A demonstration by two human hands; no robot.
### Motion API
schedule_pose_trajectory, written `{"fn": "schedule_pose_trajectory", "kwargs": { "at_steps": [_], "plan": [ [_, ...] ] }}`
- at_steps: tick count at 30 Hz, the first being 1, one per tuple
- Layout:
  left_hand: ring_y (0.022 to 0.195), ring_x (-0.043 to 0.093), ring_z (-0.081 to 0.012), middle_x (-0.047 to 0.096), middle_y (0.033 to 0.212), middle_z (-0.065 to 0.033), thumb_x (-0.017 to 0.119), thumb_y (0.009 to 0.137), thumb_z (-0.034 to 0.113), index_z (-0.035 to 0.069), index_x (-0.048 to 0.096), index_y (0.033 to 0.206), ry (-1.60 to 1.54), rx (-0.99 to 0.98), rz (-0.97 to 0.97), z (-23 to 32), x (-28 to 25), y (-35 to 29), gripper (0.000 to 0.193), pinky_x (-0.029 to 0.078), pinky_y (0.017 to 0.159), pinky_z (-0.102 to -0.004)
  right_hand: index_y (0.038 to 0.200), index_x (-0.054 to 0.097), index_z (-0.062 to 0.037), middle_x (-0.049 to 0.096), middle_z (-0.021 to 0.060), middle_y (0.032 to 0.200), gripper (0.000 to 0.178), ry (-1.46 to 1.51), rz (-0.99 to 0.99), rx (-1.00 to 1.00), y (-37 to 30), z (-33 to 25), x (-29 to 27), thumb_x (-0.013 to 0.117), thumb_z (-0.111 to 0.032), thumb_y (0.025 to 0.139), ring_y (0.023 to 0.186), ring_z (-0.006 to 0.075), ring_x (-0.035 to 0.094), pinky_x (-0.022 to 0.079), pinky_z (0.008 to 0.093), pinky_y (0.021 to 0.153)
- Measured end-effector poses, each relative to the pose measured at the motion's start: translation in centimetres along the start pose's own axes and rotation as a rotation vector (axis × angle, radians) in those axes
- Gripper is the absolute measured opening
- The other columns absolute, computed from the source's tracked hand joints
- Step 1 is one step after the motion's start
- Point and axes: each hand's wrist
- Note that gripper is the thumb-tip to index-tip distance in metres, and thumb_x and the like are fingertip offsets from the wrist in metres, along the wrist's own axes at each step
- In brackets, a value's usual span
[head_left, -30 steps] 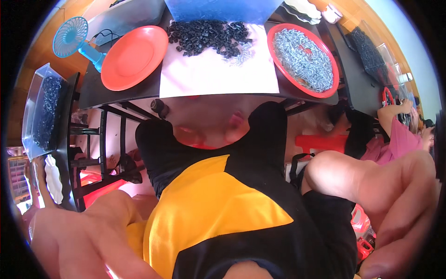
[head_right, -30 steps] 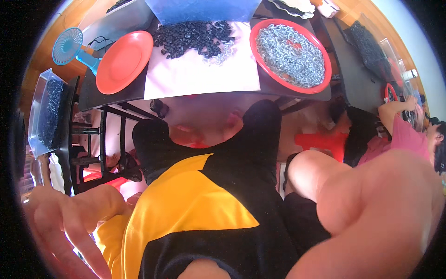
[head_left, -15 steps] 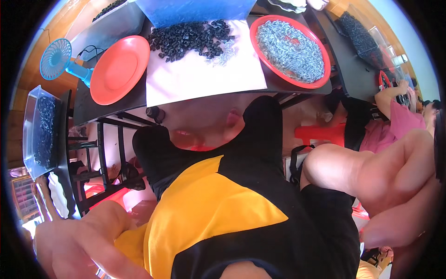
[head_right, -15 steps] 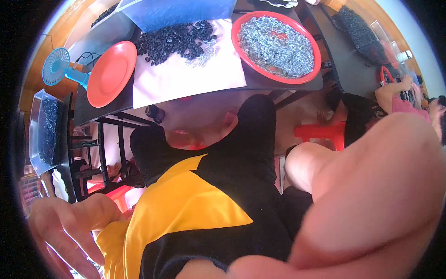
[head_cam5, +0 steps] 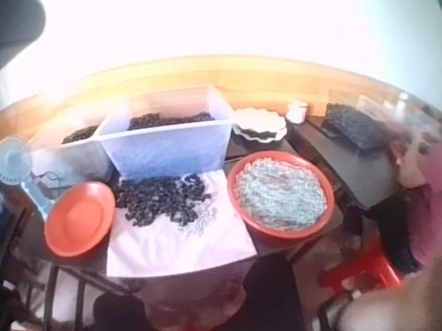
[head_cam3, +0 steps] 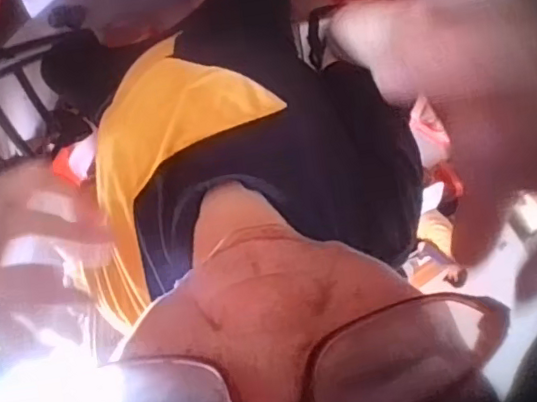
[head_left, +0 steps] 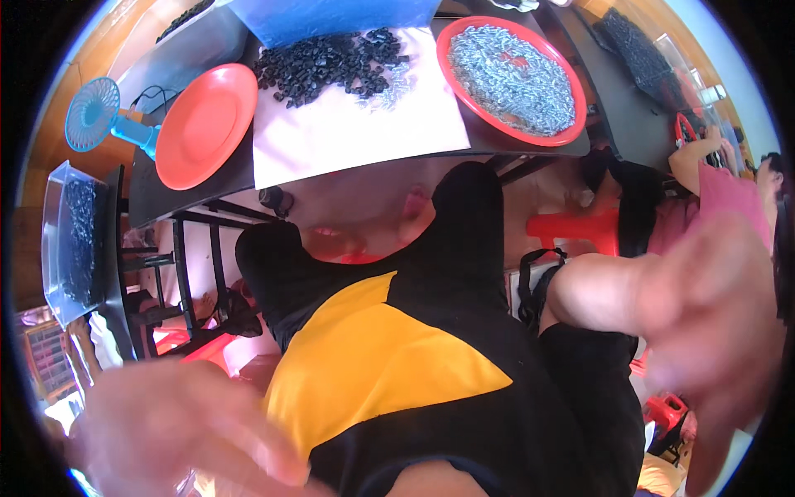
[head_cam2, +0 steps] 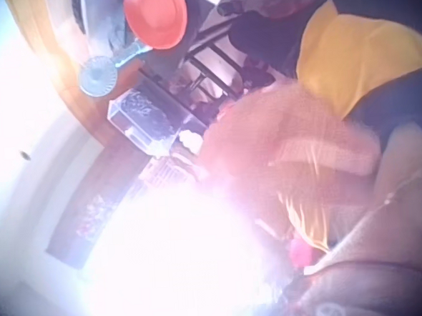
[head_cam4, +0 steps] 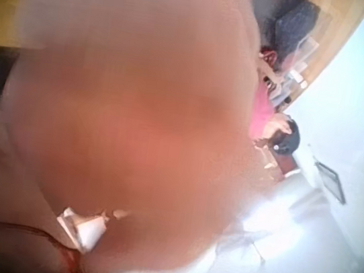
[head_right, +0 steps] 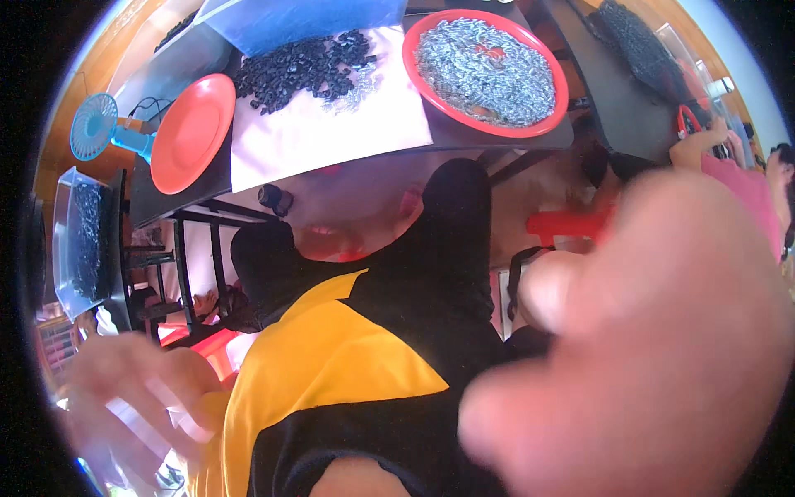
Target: Manual assembly of small black plastic parts at a workbench.
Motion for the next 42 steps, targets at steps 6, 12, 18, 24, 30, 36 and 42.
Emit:
{"fn": "schedule_pose_trajectory", "kwargs": {
  "at_steps": [6,12,18,24,30,36,42],
  "plan": [
    [0.083,0.067,-0.0191,0.070,0.095,-0.0120,0.072,0.084,0.014,-0.005,0.070,0.101,0.254,-0.924,0.870,-13.9,2.4,-4.3,0.026,0.052,0.077,-0.0306,0.096,0.068,-0.0007,0.070,0.0085,0.087,0.020,-0.174,-0.062,0.833,-7.5,6.3,2.8,0.076,-0.011,0.080,0.072,0.0186,0.064,0.049,0.0320,0.066],
    [0.096,0.070,-0.0300,0.074,0.099,-0.0161,0.058,0.092,0.023,0.005,0.075,0.104,0.305,-1.446,0.586,-38.2,4.1,-14.5,0.027,0.052,0.085,-0.0394,0.106,0.070,-0.0109,0.059,0.0109,0.118,0.037,-1.220,-0.391,0.739,-20.8,19.1,1.4,0.069,-0.039,0.083,0.110,0.0334,0.054,0.040,0.0512,0.090],
    [0.093,0.070,-0.0286,0.074,0.097,-0.0151,0.057,0.094,0.024,0.005,0.074,0.106,0.289,-1.596,0.252,-46.7,5.2,-16.7,0.028,0.053,0.083,-0.0391,0.121,0.065,-0.0176,0.054,0.0104,0.137,0.052,-1.210,-0.425,0.923,-23.8,22.8,2.2,0.073,-0.044,0.077,0.127,0.0337,0.046,0.037,0.0543,0.101],
    [0.090,0.070,-0.0271,0.074,0.096,-0.0141,0.055,0.096,0.024,0.005,0.074,0.108,0.252,-1.588,-0.006,-49.2,1.0,-17.5,0.030,0.053,0.081,-0.0389,0.107,0.070,-0.0123,0.063,0.0124,0.122,0.038,-0.993,-0.067,0.951,-26.9,28.0,0.4,0.068,-0.040,0.080,0.121,0.0354,0.054,0.037,0.0583,0.099],
    [0.086,0.070,-0.0257,0.073,0.094,-0.0130,0.053,0.098,0.025,0.005,0.073,0.110,0.247,-1.551,-0.121,-48.6,-1.1,-18.1,0.031,0.054,0.080,-0.0386,0.103,0.072,-0.0127,0.066,0.0099,0.118,0.034,-0.991,0.104,1.015,-25.3,31.1,-1.4,0.068,-0.037,0.080,0.119,0.0371,0.055,0.036,0.0598,0.101],
    [0.083,0.069,-0.0242,0.073,0.093,-0.0120,0.052,0.100,0.025,0.004,0.072,0.112,0.340,-1.471,0.024,-46.7,0.3,-19.8,0.032,0.054,0.078,-0.0384,0.099,0.073,-0.0132,0.069,0.0074,0.113,0.029,-0.995,0.192,0.958,-27.2,30.5,-1.0,0.068,-0.035,0.080,0.117,0.0388,0.057,0.035,0.0612,0.102],
    [0.074,0.068,-0.0167,0.073,0.086,-0.0087,0.063,0.095,0.023,0.003,0.074,0.105,0.350,-1.367,0.722,-32.9,-1.9,-13.5,0.025,0.054,0.071,-0.0295,0.099,0.072,-0.0141,0.068,0.0041,0.114,0.021,-1.198,-0.299,0.979,-23.3,26.7,0.9,0.066,-0.027,0.083,0.110,0.0311,0.061,0.045,0.0489,0.091]
  ]
}}
Point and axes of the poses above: each hand's wrist, its own y-axis towards the middle knuckle, its own x-axis out of the palm, z = x × y
